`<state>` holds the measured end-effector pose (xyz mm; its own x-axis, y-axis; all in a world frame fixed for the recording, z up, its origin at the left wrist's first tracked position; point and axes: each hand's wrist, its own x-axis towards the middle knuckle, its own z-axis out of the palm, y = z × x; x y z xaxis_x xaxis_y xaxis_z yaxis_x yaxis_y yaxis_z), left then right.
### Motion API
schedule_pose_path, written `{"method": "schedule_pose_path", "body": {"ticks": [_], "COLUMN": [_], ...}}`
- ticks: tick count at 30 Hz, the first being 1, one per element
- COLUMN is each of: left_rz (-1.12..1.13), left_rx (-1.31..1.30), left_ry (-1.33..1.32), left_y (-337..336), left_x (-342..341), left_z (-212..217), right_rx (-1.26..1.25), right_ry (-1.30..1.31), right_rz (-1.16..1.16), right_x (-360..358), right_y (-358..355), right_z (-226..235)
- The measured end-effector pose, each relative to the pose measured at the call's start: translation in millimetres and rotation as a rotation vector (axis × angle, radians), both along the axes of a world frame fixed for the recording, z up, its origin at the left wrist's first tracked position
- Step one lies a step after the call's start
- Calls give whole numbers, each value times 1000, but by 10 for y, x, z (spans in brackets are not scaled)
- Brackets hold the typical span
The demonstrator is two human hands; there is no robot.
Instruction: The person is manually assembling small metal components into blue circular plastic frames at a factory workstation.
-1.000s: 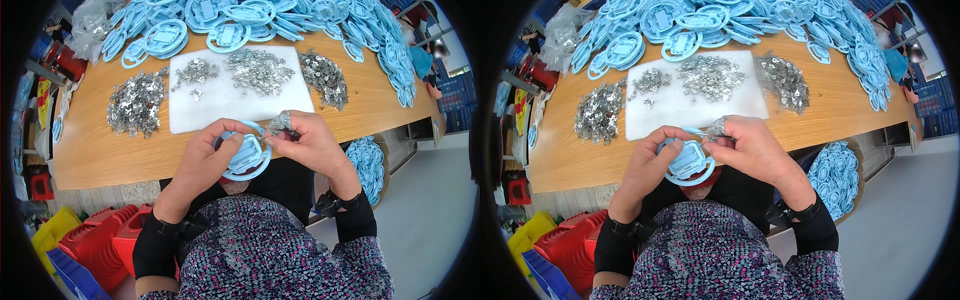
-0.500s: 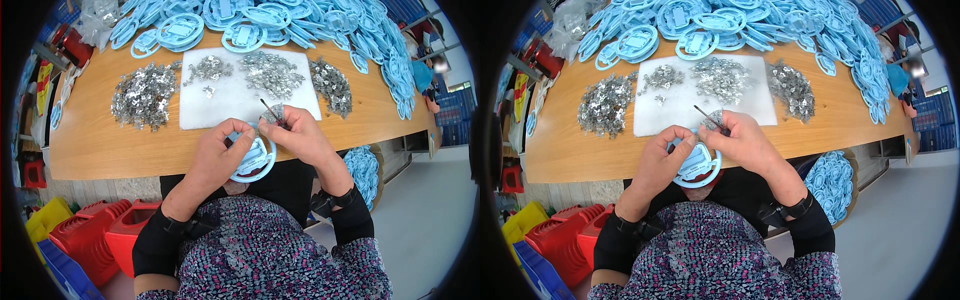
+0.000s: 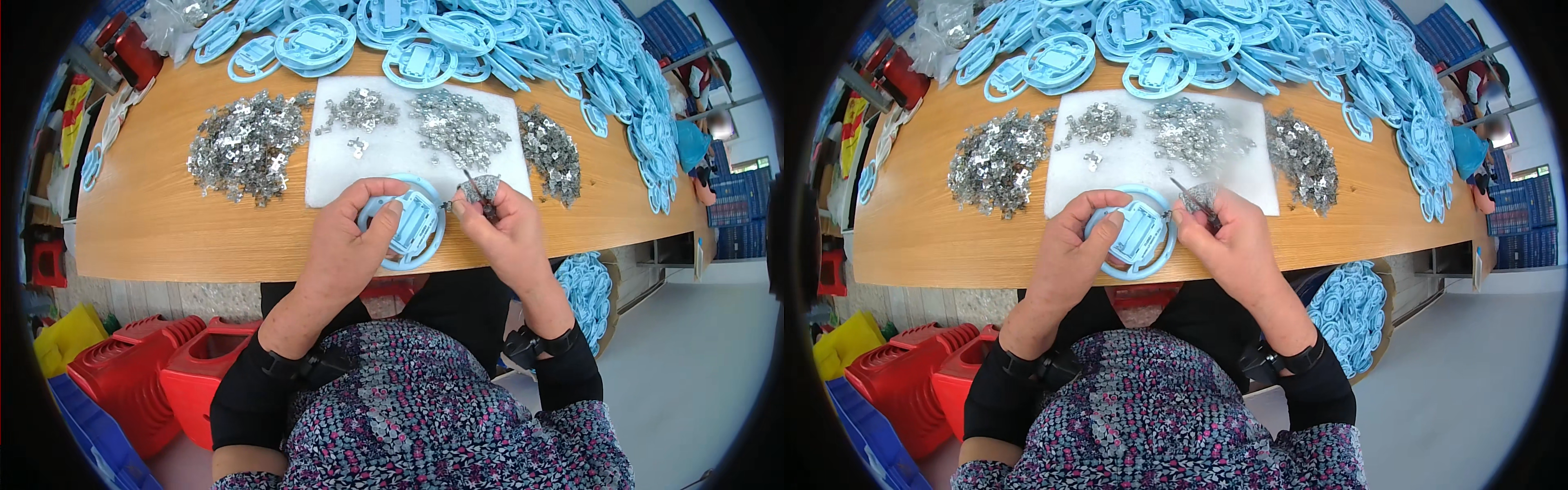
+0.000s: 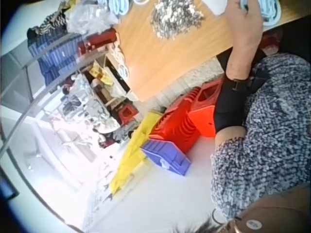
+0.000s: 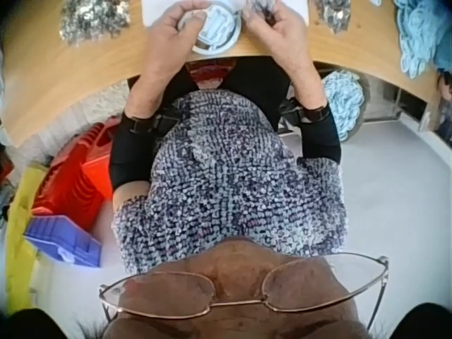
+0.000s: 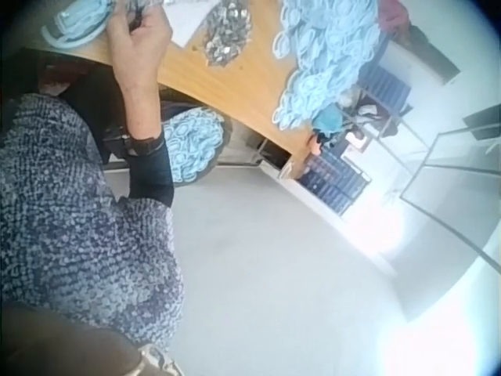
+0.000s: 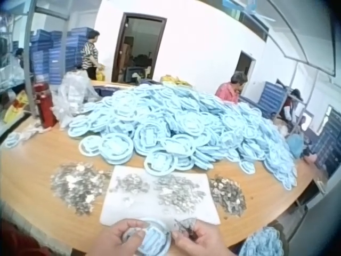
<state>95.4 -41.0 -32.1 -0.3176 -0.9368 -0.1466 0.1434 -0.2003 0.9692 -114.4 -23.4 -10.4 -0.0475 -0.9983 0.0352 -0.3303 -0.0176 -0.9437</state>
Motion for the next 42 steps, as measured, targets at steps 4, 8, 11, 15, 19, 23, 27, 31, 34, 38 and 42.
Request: {"method": "schedule_pose_path", "body": {"ticks": [4, 8, 11, 15, 19, 23, 27, 31, 34, 38, 42], "left_rz": [-1, 28, -5, -43, -47, -37, -63, -115, -97, -181, -292], "left_rx": [21, 16, 23, 21, 12, 17, 80, 107, -110, -544, -590], "left_ry": [13, 8, -10, -2, 7, 7, 86, 163, -21, -415, -456], "left_y": [7, -8, -17, -31, -32, -36, -26, 45, 57, 16, 6], "left_x": [-6, -21, -7, 3, 6, 6, 61, 97, 94, 98, 183], "left_z": [-54, -89, -59, -68, -115, -117, -16, 29, -10, 71, 113], "right_rx": [-48, -149, -217, -372, -274, -344, -159, 462, 427, 459, 504], "right_ry": [47, 351, 552, 768, 657, 650, 295, -308, -423, -403, -451], "right_rz": [3, 37, 47, 114, 107, 213, -38, 72, 91, 121, 271], "right_x": [34, 98, 164, 187, 115, 79, 67, -33, 61, 35, -78], "right_y": [-2, -28, -12, 1, 73, 130, 105, 98, 146, 203, 223], "right_z": [-196, -192, -135, -92, -61, -14, -55, -59, 16, 14, 65]}}
